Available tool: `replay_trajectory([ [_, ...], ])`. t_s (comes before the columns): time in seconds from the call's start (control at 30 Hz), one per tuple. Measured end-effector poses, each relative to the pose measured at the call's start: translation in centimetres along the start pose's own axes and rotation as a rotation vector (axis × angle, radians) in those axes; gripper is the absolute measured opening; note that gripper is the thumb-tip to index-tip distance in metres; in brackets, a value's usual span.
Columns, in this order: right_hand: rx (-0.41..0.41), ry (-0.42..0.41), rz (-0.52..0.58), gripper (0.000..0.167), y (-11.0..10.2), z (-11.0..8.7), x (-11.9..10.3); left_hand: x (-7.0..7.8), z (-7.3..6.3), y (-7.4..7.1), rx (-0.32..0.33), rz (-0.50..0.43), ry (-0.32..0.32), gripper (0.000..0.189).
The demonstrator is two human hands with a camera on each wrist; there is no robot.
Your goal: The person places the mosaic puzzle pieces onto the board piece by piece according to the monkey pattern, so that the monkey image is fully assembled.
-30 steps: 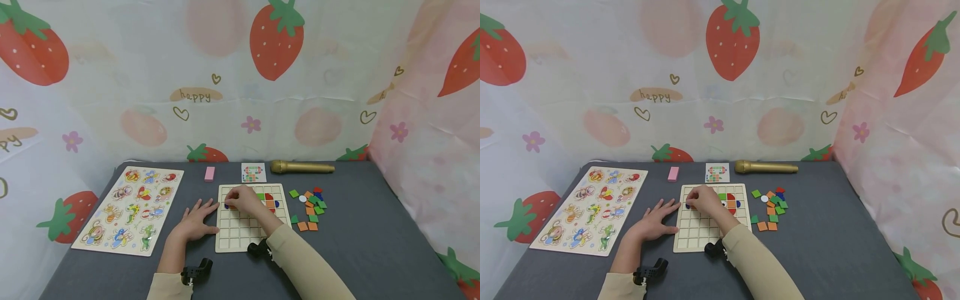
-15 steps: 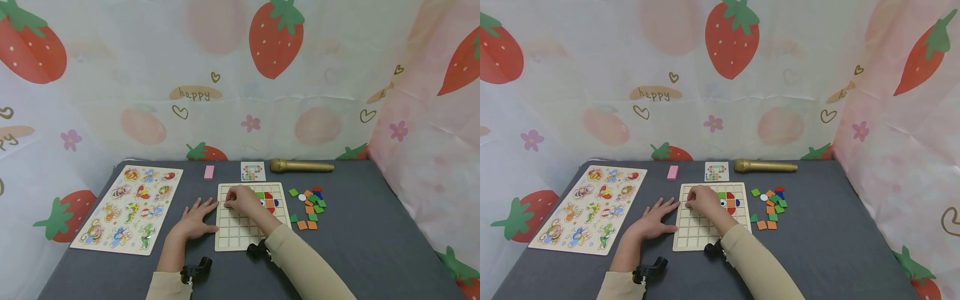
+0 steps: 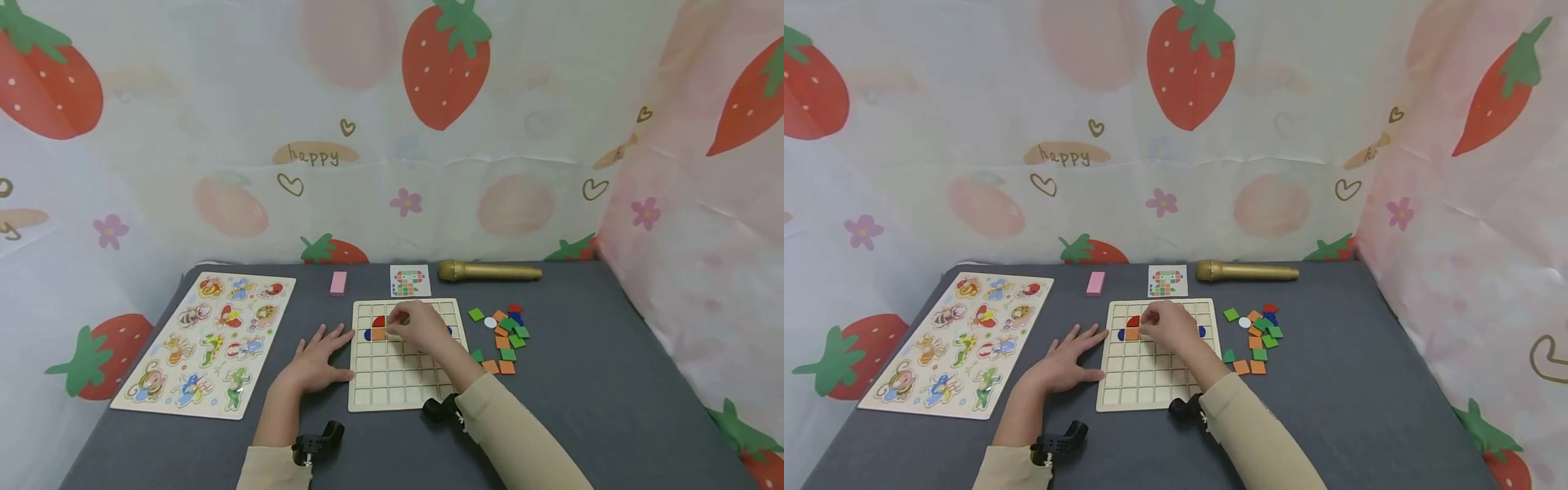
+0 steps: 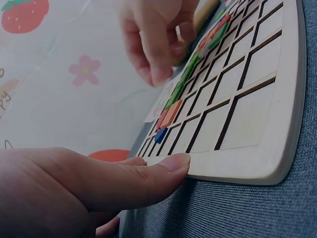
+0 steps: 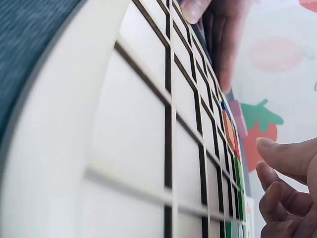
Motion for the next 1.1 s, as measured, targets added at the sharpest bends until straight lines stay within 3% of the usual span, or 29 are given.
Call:
replay_trajectory([
  [0.5, 0.090, 0.061, 0.039, 0.008, -3.6, -1.4, 4.3, 0.3, -0.2, -0.2, 0.003, -0.013, -0.002, 0.082],
  [0.73, 0.080, 0.102, 0.081, 0.007, -4.8, -2.0, 5.7, 0.2, -0.2, 0.0, -0.001, -0.008, -0.014, 0.082],
  [1.1, 0.140, 0.108, 0.043, 0.014, -7.0, -2.7, 7.6, 0.3, -0.2, -0.1, 0.005, -0.009, -0.009, 0.082],
])
Point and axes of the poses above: each hand's wrist, its own z-axis towards the middle knuckle, its own y-axis out of the palm, x = y × z, the point moved 7 cm from there along z, towards the middle knuckle, and after that the axes turned 7 degrees about x, right-handed, at the moved point
